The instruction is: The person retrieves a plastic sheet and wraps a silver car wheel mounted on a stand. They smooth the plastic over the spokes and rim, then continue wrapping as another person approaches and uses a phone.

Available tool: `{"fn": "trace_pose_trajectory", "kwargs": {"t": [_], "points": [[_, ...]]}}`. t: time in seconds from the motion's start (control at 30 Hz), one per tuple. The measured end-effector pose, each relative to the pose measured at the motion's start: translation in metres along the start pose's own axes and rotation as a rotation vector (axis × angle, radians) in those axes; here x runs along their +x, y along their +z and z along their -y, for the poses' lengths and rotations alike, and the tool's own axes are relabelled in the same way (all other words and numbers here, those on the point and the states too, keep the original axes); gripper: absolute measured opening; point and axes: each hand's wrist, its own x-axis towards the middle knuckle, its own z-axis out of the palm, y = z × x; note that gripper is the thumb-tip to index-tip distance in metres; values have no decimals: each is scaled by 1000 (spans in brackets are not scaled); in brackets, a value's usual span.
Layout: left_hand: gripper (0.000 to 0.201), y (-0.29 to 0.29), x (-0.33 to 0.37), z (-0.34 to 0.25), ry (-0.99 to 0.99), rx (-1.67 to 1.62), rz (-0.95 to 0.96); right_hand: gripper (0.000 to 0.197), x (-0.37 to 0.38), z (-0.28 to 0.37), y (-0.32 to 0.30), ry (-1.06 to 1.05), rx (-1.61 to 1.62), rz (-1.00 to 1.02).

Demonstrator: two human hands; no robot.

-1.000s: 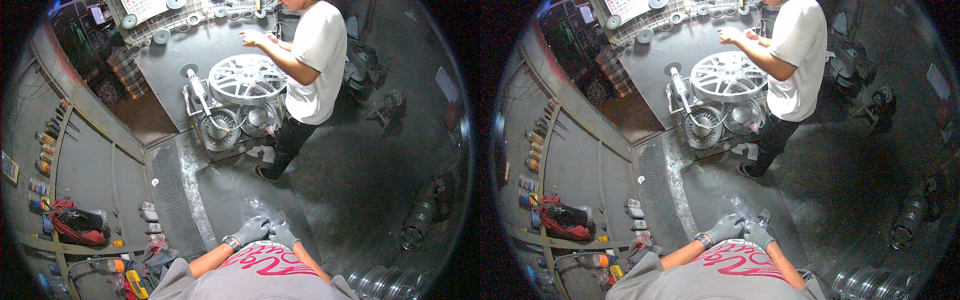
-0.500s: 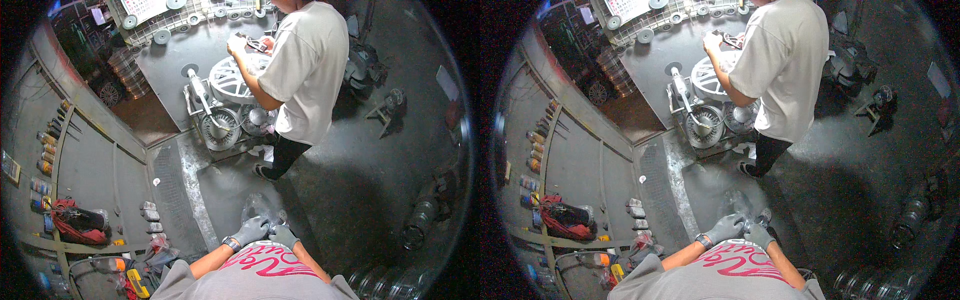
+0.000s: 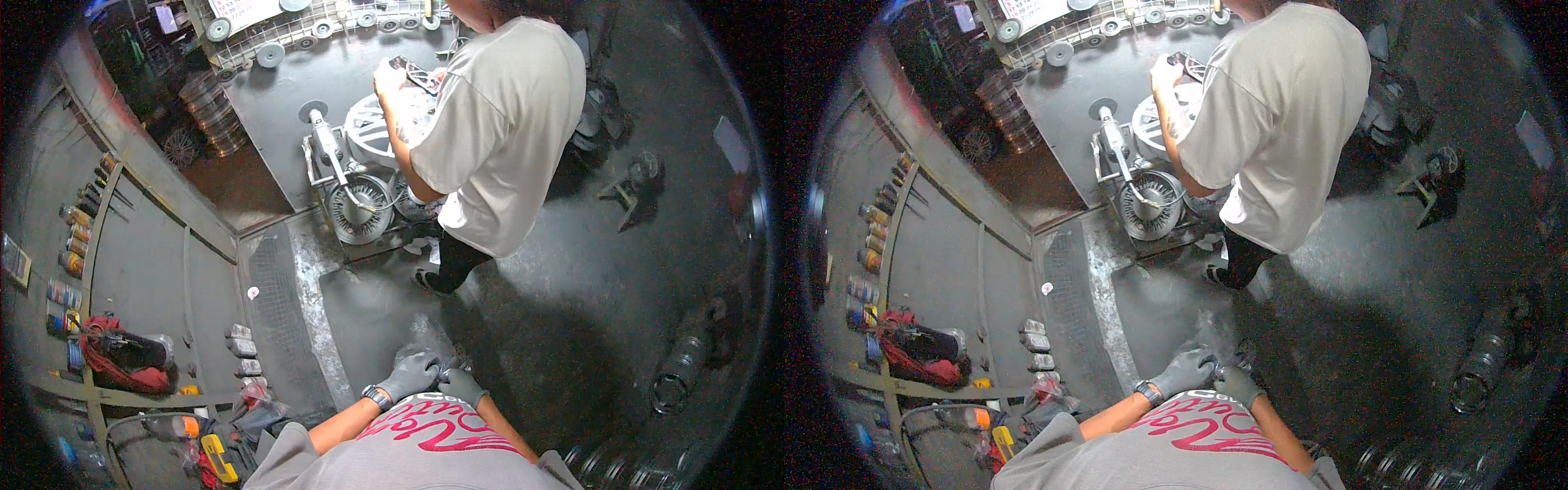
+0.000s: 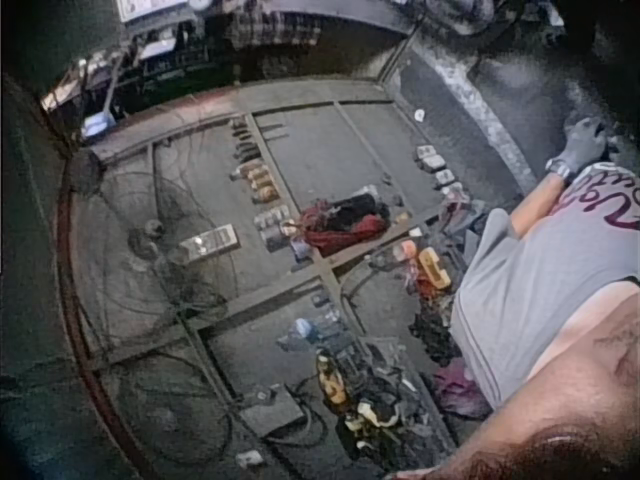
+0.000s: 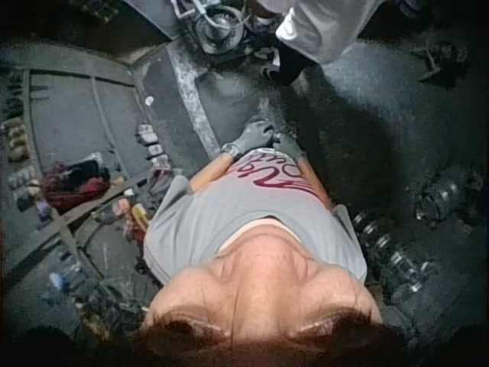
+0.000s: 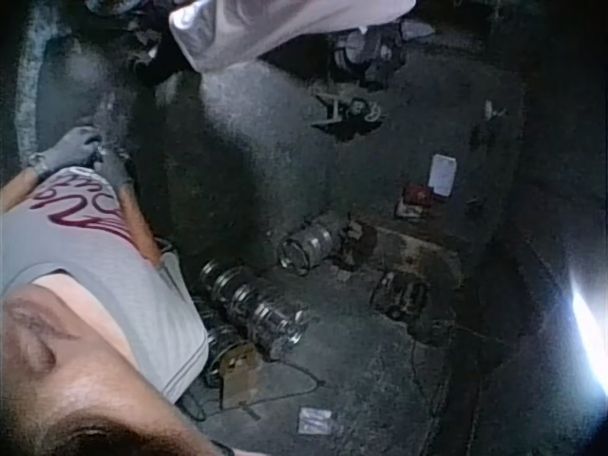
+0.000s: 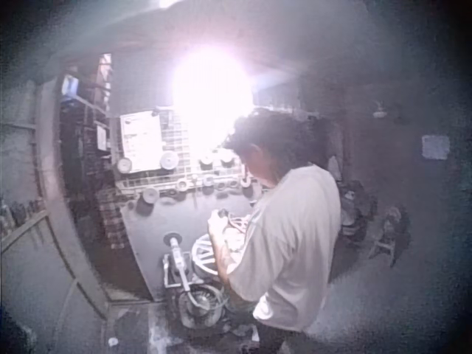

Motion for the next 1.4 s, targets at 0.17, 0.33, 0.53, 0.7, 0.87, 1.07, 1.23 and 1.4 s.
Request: {"fn": "trace_pose_trajectory", "kwargs": {"t": [0.17, 0.33, 0.53, 0.7, 0.87, 1.07, 1.23, 1.4], "points": [[27, 8, 2, 10, 64, 84, -39, 27, 1, -8, 4, -39, -50, -30], [27, 8, 4, 4, -12, 40, 46, 31, -1, -9, -4, -64, -61, 9], [25, 32, 2, 36, 154, 218, 50, 32, -2, -17, -3, -125, -59, 39], [27, 34, 1, 42, 179, 89, -36, 30, 5, -42, 17, -188, -97, -36], [23, 23, -4, 25, 43, 122, 12, 28, 12, -57, 26, -186, -167, -10], [29, 12, -7, 12, -36, 9, 29, 23, 12, -68, 32, -306, -186, -115], [29, 14, -12, 15, -9, 9, -17, 23, 8, -58, 22, -258, -123, -89], [29, 9, -15, 13, -49, -42, -31, 22, 9, -44, 15, -249, -101, -32]]}}
